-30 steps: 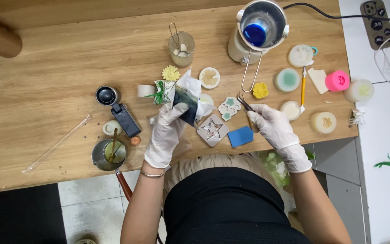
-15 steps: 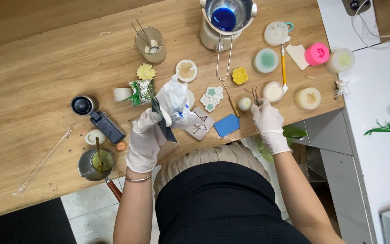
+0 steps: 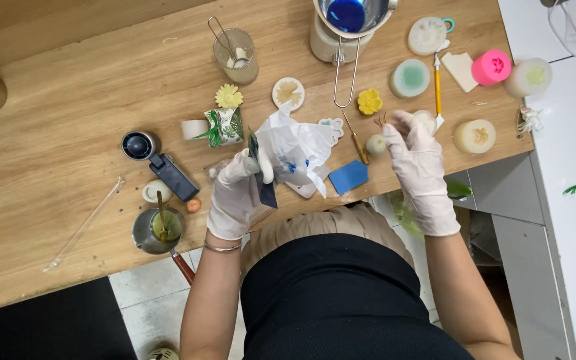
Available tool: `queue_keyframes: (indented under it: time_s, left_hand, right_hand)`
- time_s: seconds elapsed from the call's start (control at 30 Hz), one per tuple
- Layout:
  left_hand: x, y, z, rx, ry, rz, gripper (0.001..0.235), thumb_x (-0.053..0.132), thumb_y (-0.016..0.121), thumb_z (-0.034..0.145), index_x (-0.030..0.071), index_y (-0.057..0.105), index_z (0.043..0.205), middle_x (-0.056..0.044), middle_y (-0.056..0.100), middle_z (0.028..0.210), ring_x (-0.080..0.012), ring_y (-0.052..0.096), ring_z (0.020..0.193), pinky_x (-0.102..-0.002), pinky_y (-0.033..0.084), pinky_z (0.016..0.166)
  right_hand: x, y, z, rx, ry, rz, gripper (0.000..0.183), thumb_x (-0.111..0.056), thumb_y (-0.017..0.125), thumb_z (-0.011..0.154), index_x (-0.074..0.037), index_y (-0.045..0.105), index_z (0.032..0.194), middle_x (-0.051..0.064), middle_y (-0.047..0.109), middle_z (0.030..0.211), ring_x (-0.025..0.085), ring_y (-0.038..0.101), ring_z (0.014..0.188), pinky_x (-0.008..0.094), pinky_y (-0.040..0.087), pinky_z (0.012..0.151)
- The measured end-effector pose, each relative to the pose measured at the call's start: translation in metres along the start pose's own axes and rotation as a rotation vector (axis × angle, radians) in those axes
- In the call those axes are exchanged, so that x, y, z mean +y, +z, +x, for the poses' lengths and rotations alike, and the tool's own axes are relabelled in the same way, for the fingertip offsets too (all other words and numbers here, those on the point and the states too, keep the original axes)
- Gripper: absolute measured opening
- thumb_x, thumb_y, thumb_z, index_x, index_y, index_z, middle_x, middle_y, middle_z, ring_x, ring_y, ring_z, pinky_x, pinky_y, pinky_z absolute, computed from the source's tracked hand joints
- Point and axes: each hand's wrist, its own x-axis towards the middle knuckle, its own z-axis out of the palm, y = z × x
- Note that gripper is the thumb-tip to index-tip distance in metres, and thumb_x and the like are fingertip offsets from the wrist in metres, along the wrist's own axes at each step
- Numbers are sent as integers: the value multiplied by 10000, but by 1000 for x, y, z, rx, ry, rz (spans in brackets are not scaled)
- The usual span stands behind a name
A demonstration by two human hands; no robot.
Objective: The person, wearing gloves, handles a small dark dye container and wipes it with a tissue, then stirs blue melted wax in a metal pitcher on the table. They carry a ladle of green wax to another table, stir it, and return to stir the blue wax again with a wooden stick.
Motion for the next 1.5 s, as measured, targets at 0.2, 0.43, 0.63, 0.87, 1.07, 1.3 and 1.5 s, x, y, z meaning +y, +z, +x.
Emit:
queue_keyframes:
  time_s: [0.2, 0.43, 0.63, 0.87, 1.07, 1.3, 1.5]
  left_hand:
    - [-14, -12, -2, -52, -60, -81, 250, 248, 662, 1001, 22, 623, 902, -99, 647, 879, -200, 624, 833, -316, 502, 796]
    - [22, 26, -11, -10, 2, 352, 248, 266, 740, 879, 68, 606, 813, -194, 689, 1062, -271, 650, 1041, -406, 505, 960]
    - [43, 23, 3, -156, -144, -425, 262, 209, 769, 899, -24, 691, 990, -252, 597, 1400, -388, 553, 1342, -553, 421, 1188]
    - [2, 6, 8, 152, -107, 26, 374, 146, 715, 964, -23, 654, 1292, -162, 692, 1289, -254, 669, 1148, -432, 522, 1024]
    - [-3, 41, 20, 126, -187, 71, 389, 181, 700, 976, -15, 646, 1307, -78, 735, 1180, -155, 701, 1059, -318, 568, 974]
    - [-24, 41, 34, 59, -227, 211, 352, 207, 694, 993, 0, 677, 1277, -46, 739, 1128, -119, 683, 1008, -279, 562, 917]
    - [-33, 67, 45, -98, -173, 394, 360, 228, 682, 1007, 12, 654, 1294, -31, 735, 1122, -100, 668, 1018, -262, 550, 928]
  right_hand:
    - [-124, 1, -28, -554, 32, 1047, 909, -54, 829, 803, -99, 308, 1547, 87, 507, 1405, 167, 596, 1205, 345, 571, 949]
    - [-92, 16, -28, -401, 268, 1031, 559, 99, 732, 868, 82, 565, 1401, 125, 679, 1178, 172, 653, 1032, 314, 533, 910]
    - [-60, -9, -15, -328, 395, 1190, 543, 93, 651, 838, 31, 548, 1368, 120, 708, 1223, 183, 706, 1102, 317, 568, 962]
    - [98, -1, 24, 23, 301, 881, 541, 113, 672, 884, 44, 541, 1405, 87, 703, 1177, 154, 685, 956, 293, 560, 780]
    - [101, 6, 38, 38, 308, 331, 597, 20, 772, 853, -23, 576, 1416, 90, 667, 1055, 142, 622, 885, 294, 549, 753]
    - [-20, -11, -3, 200, -125, 144, 427, -87, 780, 955, 25, 636, 1341, 109, 709, 1155, 217, 641, 1048, 353, 534, 913]
    - [-58, 7, -22, -80, 133, 952, 200, 35, 732, 915, 6, 699, 1110, 53, 729, 1075, 105, 666, 966, 251, 539, 879]
